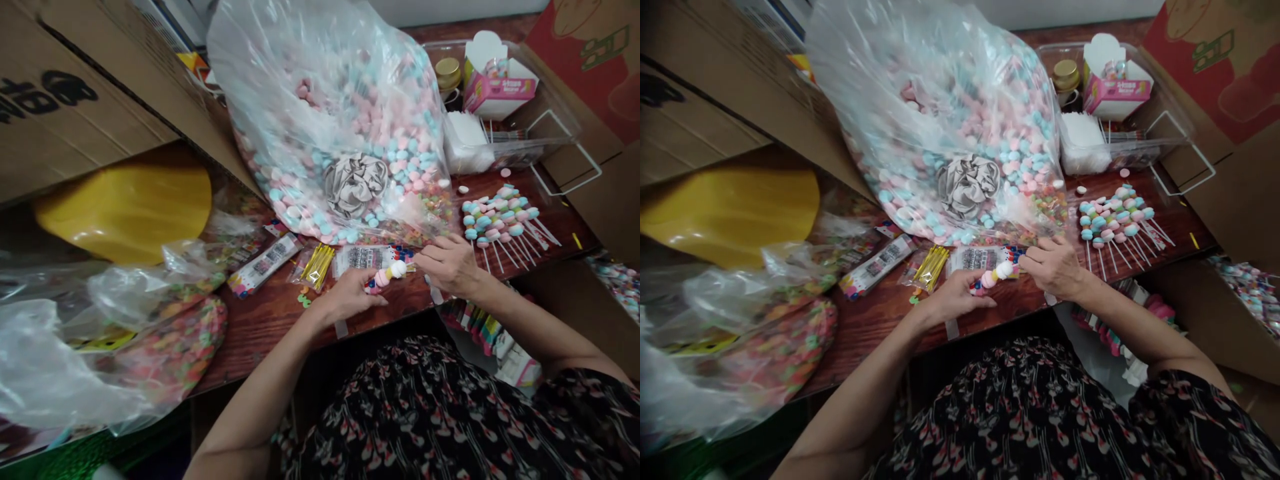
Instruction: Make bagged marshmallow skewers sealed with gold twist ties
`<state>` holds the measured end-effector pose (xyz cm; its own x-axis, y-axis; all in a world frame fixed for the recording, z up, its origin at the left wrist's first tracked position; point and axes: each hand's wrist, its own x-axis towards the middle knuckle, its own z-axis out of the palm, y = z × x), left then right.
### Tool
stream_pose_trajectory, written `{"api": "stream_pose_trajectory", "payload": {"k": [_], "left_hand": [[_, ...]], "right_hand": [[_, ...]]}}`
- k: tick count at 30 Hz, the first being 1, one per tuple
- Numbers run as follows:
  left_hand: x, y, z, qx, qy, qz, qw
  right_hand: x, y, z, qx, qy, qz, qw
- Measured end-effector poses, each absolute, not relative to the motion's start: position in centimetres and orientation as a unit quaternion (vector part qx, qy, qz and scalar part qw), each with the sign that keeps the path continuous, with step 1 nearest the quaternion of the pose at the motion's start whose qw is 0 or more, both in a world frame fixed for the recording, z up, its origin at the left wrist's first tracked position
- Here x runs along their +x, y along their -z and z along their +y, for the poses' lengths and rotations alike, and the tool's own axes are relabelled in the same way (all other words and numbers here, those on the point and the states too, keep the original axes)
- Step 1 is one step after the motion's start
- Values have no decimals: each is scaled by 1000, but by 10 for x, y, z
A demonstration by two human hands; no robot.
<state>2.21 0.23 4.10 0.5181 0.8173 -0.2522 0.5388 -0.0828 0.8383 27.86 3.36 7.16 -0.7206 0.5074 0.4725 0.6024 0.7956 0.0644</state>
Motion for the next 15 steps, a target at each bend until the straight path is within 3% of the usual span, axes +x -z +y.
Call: {"api": "stream_pose_trajectory", "payload": {"k": [5, 15], "left_hand": [[24, -48, 6, 656, -165, 435, 594], [38, -30, 6, 751, -159, 471, 434]], "right_hand": [[278, -88, 45, -228, 119, -943, 209], [271, -86, 30, -305, 11, -952, 30]]}}
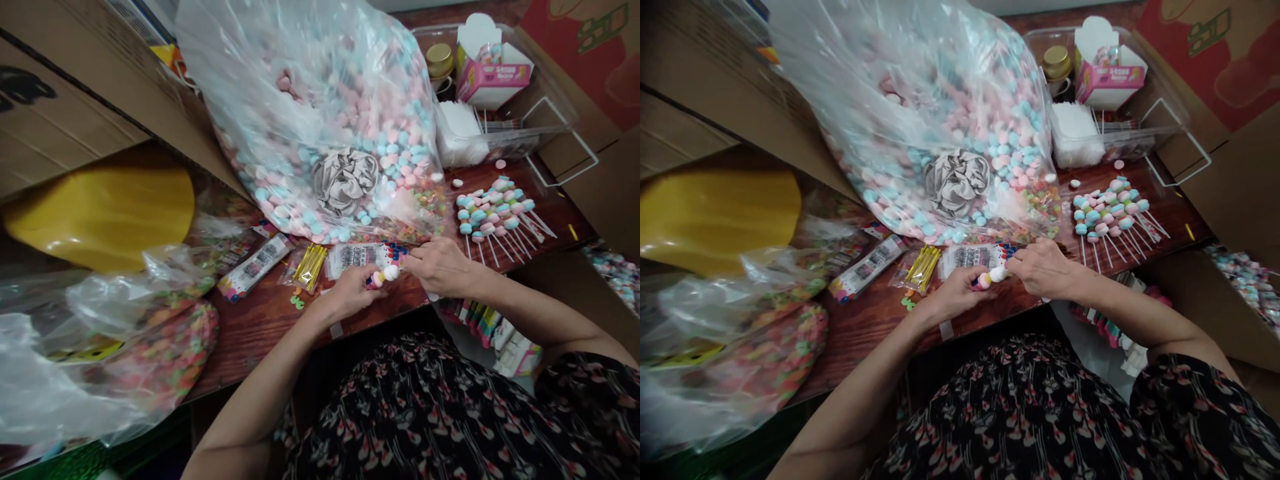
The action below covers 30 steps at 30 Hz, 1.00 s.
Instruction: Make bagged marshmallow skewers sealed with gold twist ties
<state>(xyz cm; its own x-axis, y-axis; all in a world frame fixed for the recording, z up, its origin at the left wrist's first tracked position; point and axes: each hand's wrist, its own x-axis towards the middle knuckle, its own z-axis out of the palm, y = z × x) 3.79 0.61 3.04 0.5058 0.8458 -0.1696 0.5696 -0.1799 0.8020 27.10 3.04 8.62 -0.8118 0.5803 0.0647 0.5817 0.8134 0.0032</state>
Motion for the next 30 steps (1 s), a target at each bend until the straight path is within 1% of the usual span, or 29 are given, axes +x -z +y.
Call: {"api": "stream_pose_trajectory", "payload": {"k": [3, 5, 9, 14, 17, 19, 21, 22, 24, 26, 28, 30], "left_hand": [[37, -33, 5, 792, -160, 470, 355], [35, -35, 4, 809, -159, 464, 324], [39, -33, 3, 817, -132, 467, 311], [57, -36, 3, 822, -97, 475, 300], [59, -51, 6, 847, -106, 441, 278], [51, -63, 9, 861, -108, 448, 215], [38, -71, 12, 857, -85, 490, 134], [31, -73, 14, 851, -71, 509, 109], [19, -69, 16, 845, -49, 521, 112], [12, -62, 16, 840, -34, 521, 146], [9, -55, 15, 830, -24, 529, 174], [10, -51, 13, 819, -37, 540, 193]], "right_hand": [[275, -84, 32, -338, -20, -941, 4], [279, -84, 33, -326, -27, -945, 12], [282, -82, 30, -270, -29, -961, 55], [277, -72, 23, -277, -19, -957, 85], [279, -61, 26, -299, -48, -944, 133], [285, -51, 31, -323, -89, -924, 185], [292, -42, 35, -346, -140, -897, 239], [294, -37, 36, -353, -165, -883, 260], [296, -30, 35, -363, -205, -862, 288], [294, -27, 33, -365, -213, -852, 308], [291, -27, 30, -363, -169, -858, 322], [288, -30, 29, -350, -85, -877, 319]]}}
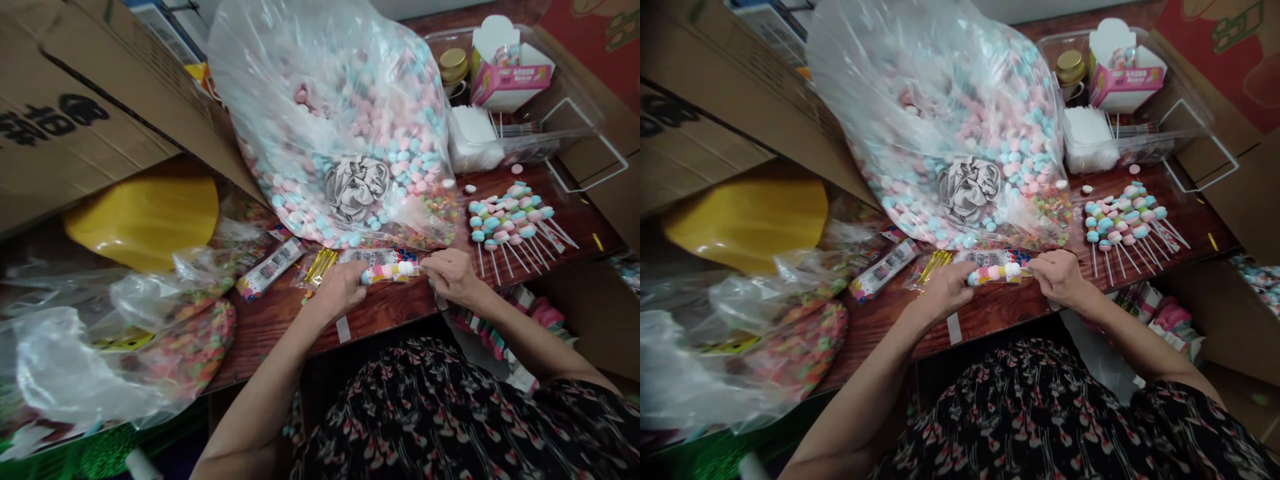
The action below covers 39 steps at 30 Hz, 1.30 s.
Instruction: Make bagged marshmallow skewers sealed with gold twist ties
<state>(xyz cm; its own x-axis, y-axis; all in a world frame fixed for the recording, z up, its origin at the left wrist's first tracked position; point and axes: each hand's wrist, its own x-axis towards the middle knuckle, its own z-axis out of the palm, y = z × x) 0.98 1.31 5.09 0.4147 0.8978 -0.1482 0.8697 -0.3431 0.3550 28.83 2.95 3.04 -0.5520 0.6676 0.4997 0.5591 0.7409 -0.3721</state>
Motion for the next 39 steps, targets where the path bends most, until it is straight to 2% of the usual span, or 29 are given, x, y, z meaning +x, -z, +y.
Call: {"api": "stream_pose_trajectory", "payload": {"k": [3, 7, 10, 17, 23, 28, 34, 36, 39], "left_hand": [[12, -51, 10, 810, -71, 533, 235], [15, -54, 6, 803, -91, 530, 259], [17, -51, 4, 806, -104, 536, 228], [12, -42, -1, 852, -74, 514, 70], [11, -31, -6, 851, -75, 514, 78], [17, -30, -4, 829, -66, 542, 120], [21, -43, -1, 786, -86, 589, 166], [20, -51, 0, 766, -136, 587, 224], [18, -64, 2, 727, -211, 513, 404]], "right_hand": [[287, -39, 30, -309, 27, -897, 313], [281, -49, 29, -268, 56, -910, 310], [273, -51, 27, -290, 18, -922, 258], [261, -52, 28, -391, -149, -901, 111], [245, -59, 26, -361, -201, -910, 43], [219, -54, 20, -339, -115, -931, 73], [221, -59, 28, -288, -6, -926, 243], [234, -63, 35, -275, -2, -923, 269], [251, -68, 44, -262, -3, -925, 275]]}}
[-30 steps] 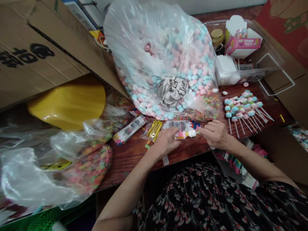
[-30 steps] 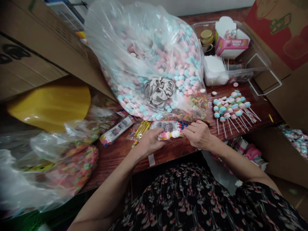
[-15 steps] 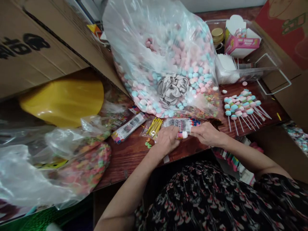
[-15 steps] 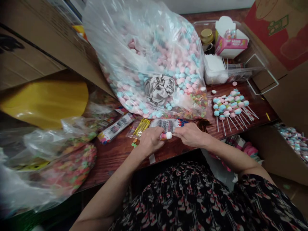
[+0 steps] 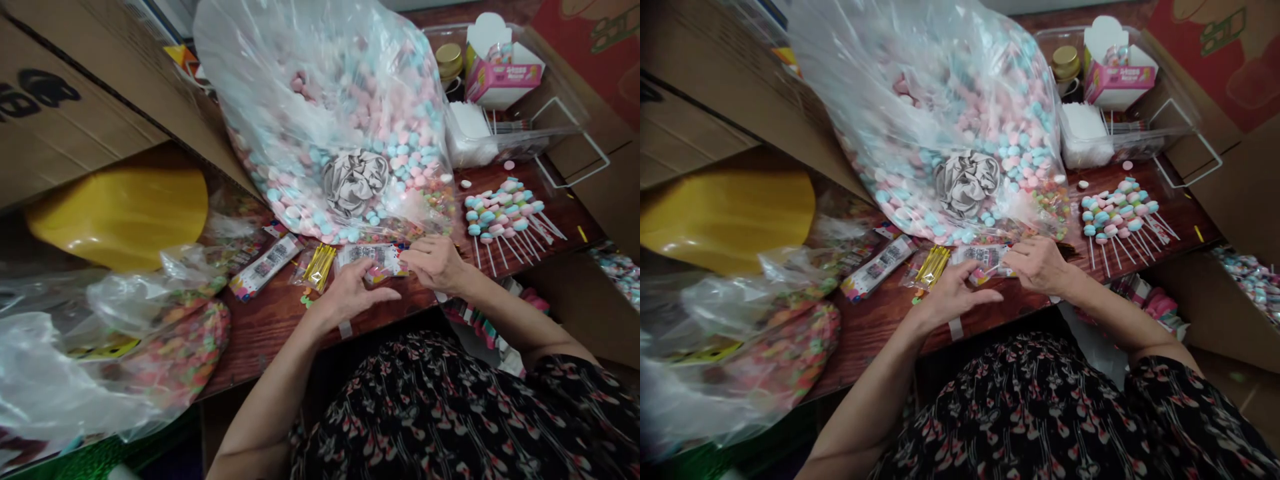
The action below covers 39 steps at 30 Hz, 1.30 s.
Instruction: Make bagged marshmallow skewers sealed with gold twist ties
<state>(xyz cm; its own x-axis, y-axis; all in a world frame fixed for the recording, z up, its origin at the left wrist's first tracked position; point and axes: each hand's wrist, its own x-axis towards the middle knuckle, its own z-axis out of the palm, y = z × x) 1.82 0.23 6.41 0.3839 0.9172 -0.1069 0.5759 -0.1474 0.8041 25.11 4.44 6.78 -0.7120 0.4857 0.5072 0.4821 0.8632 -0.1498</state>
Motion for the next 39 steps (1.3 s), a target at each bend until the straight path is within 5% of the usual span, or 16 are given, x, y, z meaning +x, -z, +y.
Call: {"api": "stream_pose_trajectory", "payload": {"k": [3, 6, 12, 18, 25, 30, 39], "left_hand": [[16, -73, 4, 604, -271, 477, 578], [21, -73, 2, 472, -336, 525, 624], [41, -46, -6, 476, -469, 523, 528], [43, -32, -10, 438, -595, 536, 408], [62, -40, -30, 381, -596, 501, 499], [62, -45, -44, 283, -533, 460, 651], [37, -45, -43, 278, -388, 437, 762]], "right_hand": [[260, -73, 50, -252, 12, -923, 290], [257, -76, 51, -234, 33, -926, 294], [231, -67, 43, -246, -18, -920, 305], [216, -48, 18, -406, -360, -699, 466], [198, -44, 2, -371, -439, -653, 492], [200, -44, 3, -344, -405, -673, 514], [192, -32, 1, -350, -356, -698, 513]]}}
